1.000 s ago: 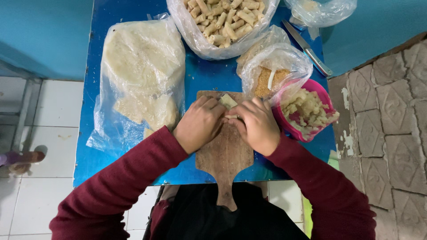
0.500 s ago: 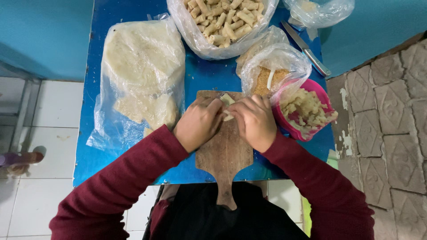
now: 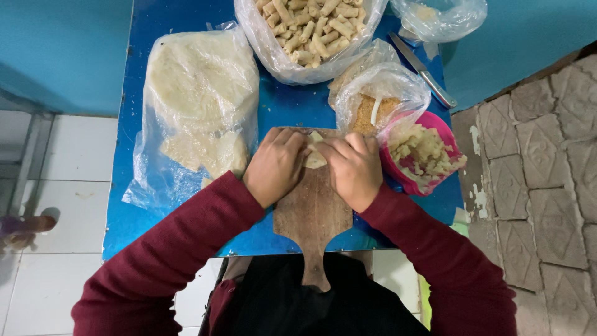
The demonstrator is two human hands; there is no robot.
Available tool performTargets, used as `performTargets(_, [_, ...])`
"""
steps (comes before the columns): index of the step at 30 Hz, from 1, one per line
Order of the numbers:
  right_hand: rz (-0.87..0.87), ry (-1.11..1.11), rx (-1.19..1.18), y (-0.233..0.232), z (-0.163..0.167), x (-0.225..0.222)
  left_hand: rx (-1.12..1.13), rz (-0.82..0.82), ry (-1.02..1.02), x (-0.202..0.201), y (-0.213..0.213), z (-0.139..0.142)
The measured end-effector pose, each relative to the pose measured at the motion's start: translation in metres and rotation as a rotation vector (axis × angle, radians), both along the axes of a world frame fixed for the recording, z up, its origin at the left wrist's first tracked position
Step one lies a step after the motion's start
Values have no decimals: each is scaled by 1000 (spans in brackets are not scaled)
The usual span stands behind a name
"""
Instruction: The person folds small square dough wrappers into triangular shapes by hand and arranges them in rows on a wooden board. They spoon a brown filling from a plastic bag onto a wrapper, then fold and press the wrapper around the filling, placing finished pieces aside.
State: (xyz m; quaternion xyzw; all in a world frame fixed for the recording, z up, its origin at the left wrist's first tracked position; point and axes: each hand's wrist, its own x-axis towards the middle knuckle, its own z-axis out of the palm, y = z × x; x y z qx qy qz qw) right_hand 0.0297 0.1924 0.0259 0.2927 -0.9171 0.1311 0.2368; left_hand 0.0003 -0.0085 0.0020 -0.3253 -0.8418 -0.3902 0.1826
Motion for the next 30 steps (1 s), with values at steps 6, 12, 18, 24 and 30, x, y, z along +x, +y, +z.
performTargets(6, [-61, -64, -70, -7, 15, -11, -46, 83, -98, 5, -6, -1])
performTargets(12, [54, -579, -282, 6, 65, -23, -40, 130, -112, 11, -9, -8])
performTargets(18, [80, -414, -512, 0, 107, -60, -35, 105, -103, 12, -9, -13])
performTargets(24, [-146, -202, -417, 20, 120, -30, 11, 64, -68, 12, -9, -11])
performTargets(30, [-214, -175, -59, 77, 100, 9, 34, 98, -109, 14, -4, -5])
